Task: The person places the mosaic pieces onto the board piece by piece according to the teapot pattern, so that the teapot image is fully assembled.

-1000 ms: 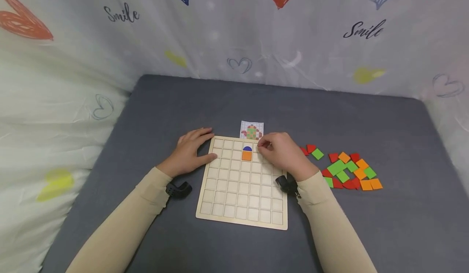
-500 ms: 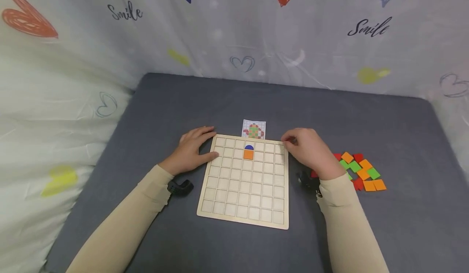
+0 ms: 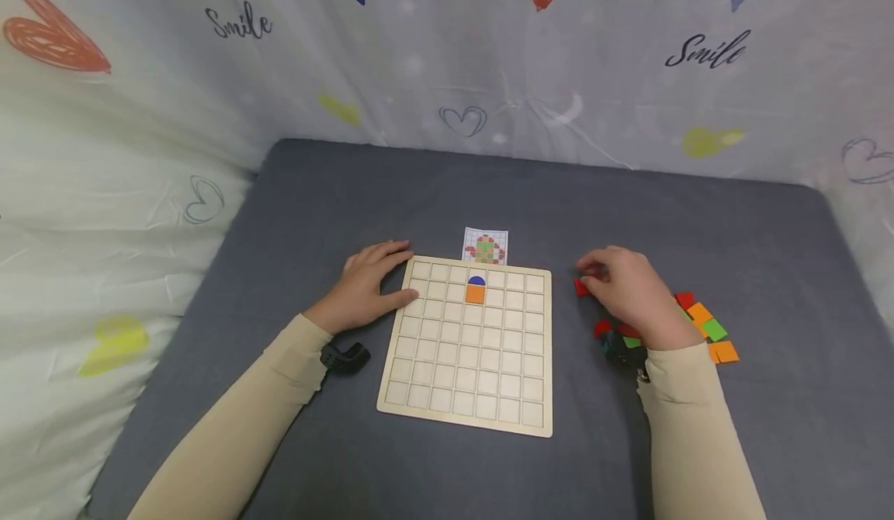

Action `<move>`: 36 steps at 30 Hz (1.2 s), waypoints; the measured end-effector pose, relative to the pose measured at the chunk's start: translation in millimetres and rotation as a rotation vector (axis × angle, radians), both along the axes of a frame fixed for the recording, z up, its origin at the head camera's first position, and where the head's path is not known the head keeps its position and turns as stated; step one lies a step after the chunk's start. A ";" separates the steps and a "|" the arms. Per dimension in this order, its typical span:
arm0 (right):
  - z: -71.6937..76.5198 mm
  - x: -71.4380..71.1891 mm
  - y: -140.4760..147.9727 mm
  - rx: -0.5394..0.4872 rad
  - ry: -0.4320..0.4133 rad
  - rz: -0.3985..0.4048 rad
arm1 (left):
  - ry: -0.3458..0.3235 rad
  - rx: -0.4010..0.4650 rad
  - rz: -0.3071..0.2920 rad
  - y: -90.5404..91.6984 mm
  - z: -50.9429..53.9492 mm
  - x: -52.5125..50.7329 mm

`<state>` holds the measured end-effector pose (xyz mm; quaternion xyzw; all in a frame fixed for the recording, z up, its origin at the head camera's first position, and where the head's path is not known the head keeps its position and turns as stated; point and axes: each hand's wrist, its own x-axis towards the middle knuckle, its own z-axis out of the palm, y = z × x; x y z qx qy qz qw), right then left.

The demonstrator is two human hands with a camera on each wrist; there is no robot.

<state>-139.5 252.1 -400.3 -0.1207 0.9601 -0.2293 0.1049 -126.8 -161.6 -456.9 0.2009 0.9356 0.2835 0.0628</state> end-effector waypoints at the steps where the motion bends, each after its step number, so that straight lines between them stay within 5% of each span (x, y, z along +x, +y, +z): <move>1: -0.5 0.1 1.2 0.004 -0.005 -0.001 | 0.002 0.001 -0.001 0.0 0.0 -0.1; 13: -6.8 2.7 6.8 0.047 0.070 0.040 | -0.006 0.014 -0.002 4.4 -0.9 -2.7; 21: -9.2 3.2 1.9 0.015 -0.016 -0.005 | -0.006 0.018 0.002 2.1 0.5 -0.6; 36: -2.7 9.7 -5.7 -0.052 -0.029 -0.004 | -0.010 0.031 0.003 0.8 -0.2 -1.0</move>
